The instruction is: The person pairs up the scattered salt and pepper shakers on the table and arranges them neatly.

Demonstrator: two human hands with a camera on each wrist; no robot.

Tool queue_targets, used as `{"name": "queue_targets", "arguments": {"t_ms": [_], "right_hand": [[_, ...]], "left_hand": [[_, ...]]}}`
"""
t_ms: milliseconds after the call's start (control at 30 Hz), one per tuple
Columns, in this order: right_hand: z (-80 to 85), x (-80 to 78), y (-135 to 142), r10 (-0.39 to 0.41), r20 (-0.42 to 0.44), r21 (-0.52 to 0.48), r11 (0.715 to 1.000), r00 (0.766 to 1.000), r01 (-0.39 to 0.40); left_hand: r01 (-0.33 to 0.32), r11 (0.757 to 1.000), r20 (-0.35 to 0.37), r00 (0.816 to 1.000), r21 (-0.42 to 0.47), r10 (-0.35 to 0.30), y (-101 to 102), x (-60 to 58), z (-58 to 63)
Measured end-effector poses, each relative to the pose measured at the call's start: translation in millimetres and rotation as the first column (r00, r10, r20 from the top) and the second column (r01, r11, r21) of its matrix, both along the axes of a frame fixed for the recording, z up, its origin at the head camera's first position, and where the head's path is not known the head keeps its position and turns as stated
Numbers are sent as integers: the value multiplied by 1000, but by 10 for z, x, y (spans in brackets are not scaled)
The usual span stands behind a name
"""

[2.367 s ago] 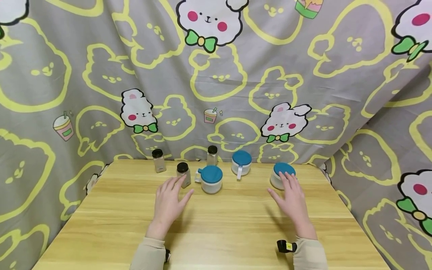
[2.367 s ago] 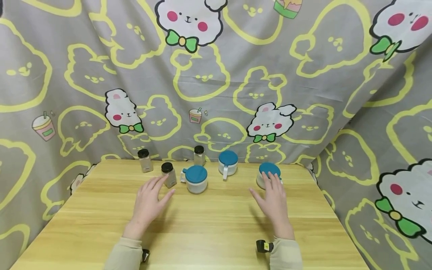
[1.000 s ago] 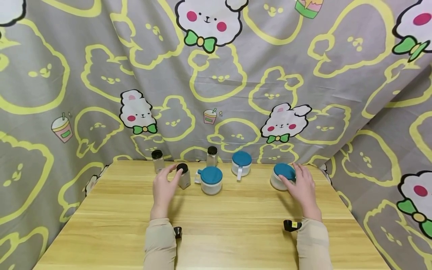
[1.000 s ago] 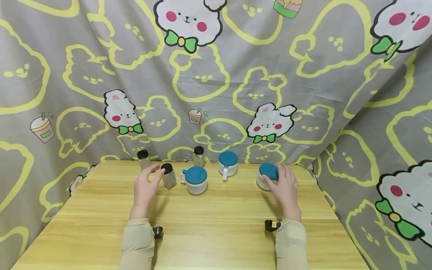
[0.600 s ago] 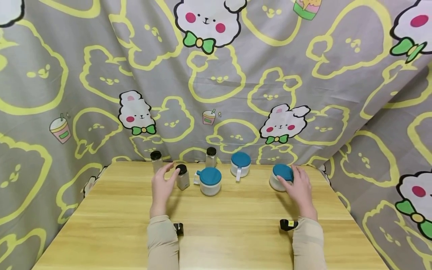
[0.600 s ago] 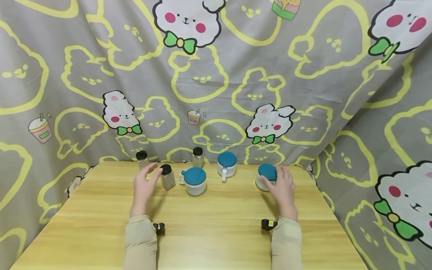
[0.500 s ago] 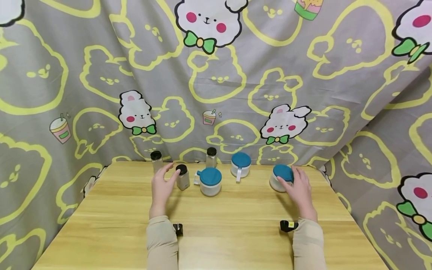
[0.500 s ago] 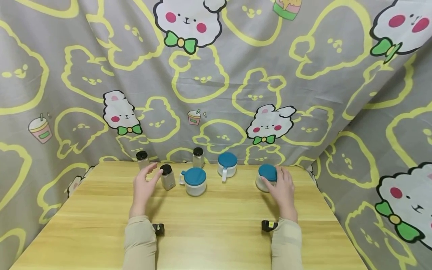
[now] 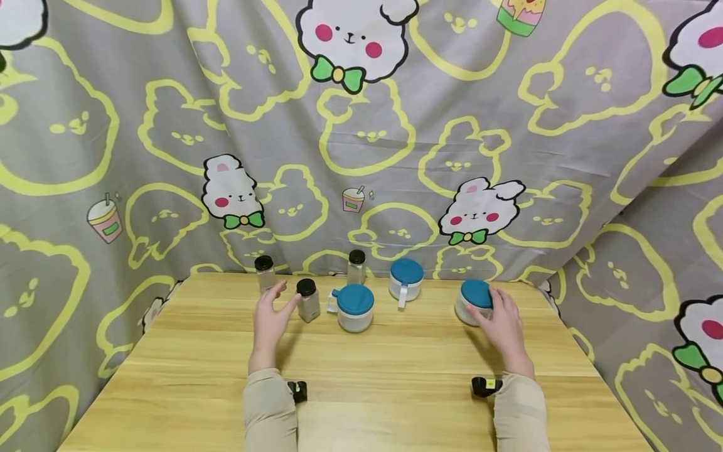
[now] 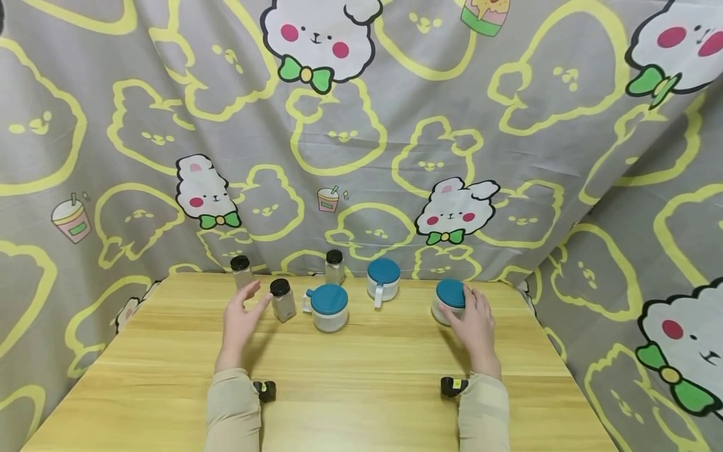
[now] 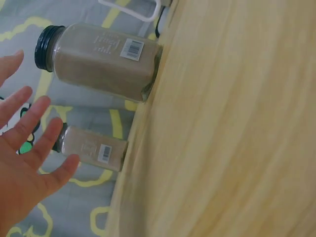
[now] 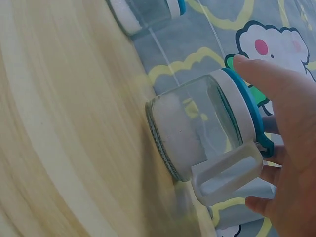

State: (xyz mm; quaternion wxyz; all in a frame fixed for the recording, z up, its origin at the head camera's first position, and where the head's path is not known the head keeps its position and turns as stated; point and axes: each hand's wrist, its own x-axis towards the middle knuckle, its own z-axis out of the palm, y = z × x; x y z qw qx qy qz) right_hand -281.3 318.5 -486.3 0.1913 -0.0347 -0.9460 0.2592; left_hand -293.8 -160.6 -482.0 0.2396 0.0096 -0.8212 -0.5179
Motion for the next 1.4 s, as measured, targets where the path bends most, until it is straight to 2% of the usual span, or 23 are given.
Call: {"name": "queue_targets", "arguments": {"t_ms": [233,433,1033,1400], "right_hand": [[-29,-8,10,-3,4,18,1000,1000,3],[-50,-25,23,-9,3,15,1000,1000,9],[-91,-34,25,0,4,6,1000,1000,0],[-94,-47,25,2,18,-6,1000,1000,-2]], "left_hand": [[39,996,115,992,80,-48,31,-8,-23],[69,984,177,979,161,-98,55,-39,-33],[81,992,304,946,99,-108,90,-19,-55],[77,993,322,941,90,-103,120,-19,-33]]}}
